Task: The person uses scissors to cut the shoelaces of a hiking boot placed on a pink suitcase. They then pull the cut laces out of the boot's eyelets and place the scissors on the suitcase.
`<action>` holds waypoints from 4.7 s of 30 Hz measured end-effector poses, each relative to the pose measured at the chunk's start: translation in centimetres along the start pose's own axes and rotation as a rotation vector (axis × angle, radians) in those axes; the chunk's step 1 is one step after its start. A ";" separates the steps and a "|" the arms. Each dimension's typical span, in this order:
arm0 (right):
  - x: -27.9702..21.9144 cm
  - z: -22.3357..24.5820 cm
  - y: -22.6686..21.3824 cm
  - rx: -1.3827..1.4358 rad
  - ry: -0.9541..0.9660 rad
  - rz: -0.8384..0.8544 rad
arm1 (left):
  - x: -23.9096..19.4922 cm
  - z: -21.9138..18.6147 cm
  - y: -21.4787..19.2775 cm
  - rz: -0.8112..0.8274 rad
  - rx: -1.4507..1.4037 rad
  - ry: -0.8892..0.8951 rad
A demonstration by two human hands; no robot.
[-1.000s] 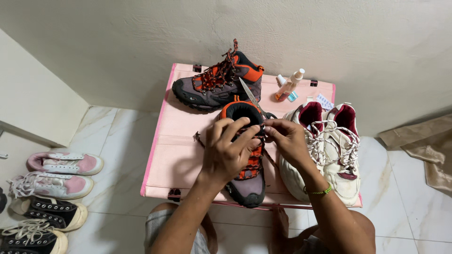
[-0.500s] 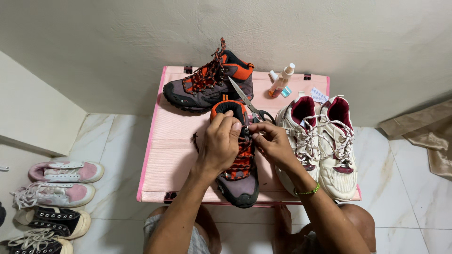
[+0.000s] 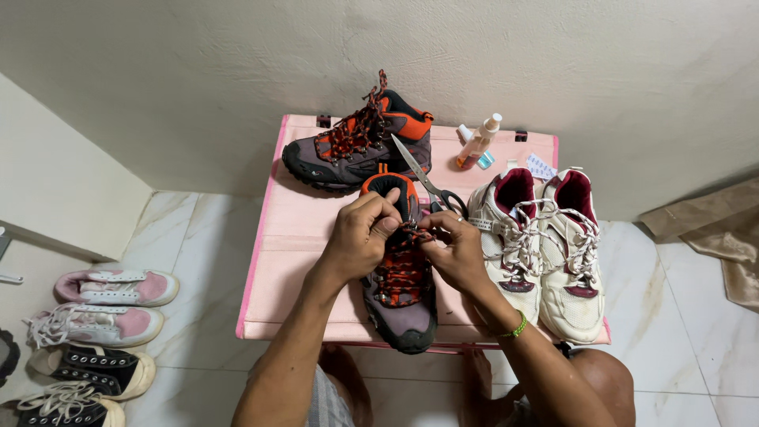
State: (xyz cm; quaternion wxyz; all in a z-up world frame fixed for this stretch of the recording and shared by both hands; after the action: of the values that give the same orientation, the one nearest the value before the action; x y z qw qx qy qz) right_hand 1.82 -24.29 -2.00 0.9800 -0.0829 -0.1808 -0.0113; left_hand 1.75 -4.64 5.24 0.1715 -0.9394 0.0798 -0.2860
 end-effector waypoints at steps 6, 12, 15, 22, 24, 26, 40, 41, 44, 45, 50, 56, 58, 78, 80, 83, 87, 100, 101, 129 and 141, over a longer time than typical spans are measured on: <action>-0.2 3.6 -0.5 0.036 0.025 0.117 | -0.3 -0.3 -0.7 -0.006 -0.074 -0.019; 0.3 10.0 -0.4 -0.377 -0.319 0.174 | -2.1 -2.2 -1.1 -0.307 0.403 0.237; -0.3 10.4 1.3 -0.551 -0.391 0.130 | -3.1 -2.7 -1.7 -0.407 0.781 0.243; -0.5 7.3 1.2 -0.647 -0.418 0.001 | -3.6 -2.1 -2.2 -0.241 0.537 0.085; -0.2 7.6 0.9 -0.569 -0.438 0.068 | -3.7 -2.1 -1.7 -0.234 0.536 0.173; 0.1 8.3 0.5 -0.573 -0.452 0.103 | -3.9 -2.9 -1.9 -0.257 0.532 0.187; 0.5 8.6 0.3 -0.565 -0.503 0.199 | -1.3 -4.3 -2.6 0.067 0.375 -0.166; 0.4 8.5 0.4 -0.570 -0.506 0.203 | -0.9 -4.4 -2.5 0.136 0.377 -0.175; 0.6 8.5 0.5 -0.558 -0.502 0.225 | -0.6 -3.8 -1.6 0.199 0.370 -0.159; 0.8 8.4 0.4 -0.546 -0.488 0.243 | -0.6 -3.4 -1.1 0.200 0.355 -0.138; 0.3 9.9 0.5 -0.572 -0.503 0.290 | -1.0 -3.7 -0.6 0.172 0.617 -0.077; 0.5 8.8 0.7 -0.496 -0.505 0.273 | -0.5 -4.3 0.0 0.027 0.790 0.017; 0.7 8.5 0.5 -0.481 -0.508 0.263 | -0.3 -5.1 -0.6 0.076 0.623 -0.067; 0.1 8.1 -0.3 -0.427 -0.532 0.216 | -2.2 -6.6 -3.8 0.114 0.671 -0.134; 0.1 8.1 -0.4 -0.428 -0.537 0.224 | -2.6 -4.1 -2.0 0.119 0.719 -0.053; 0.1 8.4 -0.1 -0.421 -0.548 0.230 | -2.8 -3.0 -1.5 0.025 0.745 0.131; 0.2 8.4 -0.6 -0.435 -0.564 0.174 | -3.9 -1.9 -2.9 -0.208 0.665 0.249; 0.2 9.6 -0.9 -0.752 -0.595 0.221 | -4.3 -1.3 -3.9 -0.154 0.360 -0.097; 0.3 10.2 -0.9 -0.637 -0.592 0.240 | -4.4 -1.4 -4.0 -0.149 0.395 -0.106; 1.3 6.1 0.1 0.264 -0.045 0.352 | -2.3 -4.5 -2.0 -0.108 0.135 0.111; 0.9 6.8 0.4 -0.092 -0.182 0.345 | -1.6 -2.2 0.7 -0.415 0.358 0.131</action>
State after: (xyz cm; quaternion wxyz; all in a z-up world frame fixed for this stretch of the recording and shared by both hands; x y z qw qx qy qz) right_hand 0.31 -22.79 4.54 0.9422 -0.1580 -0.2511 0.1558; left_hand -0.88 -5.51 5.86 0.2668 -0.8699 -0.1552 -0.3847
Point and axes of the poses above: each hand's wrist, its own x-axis towards the middle knuckle, its own y-axis out of the palm, z = x × y, the point moved 4 cm from there along x, towards the middle knuckle, and after that the axes turned 9 degrees about x, right-handed, at the moved point
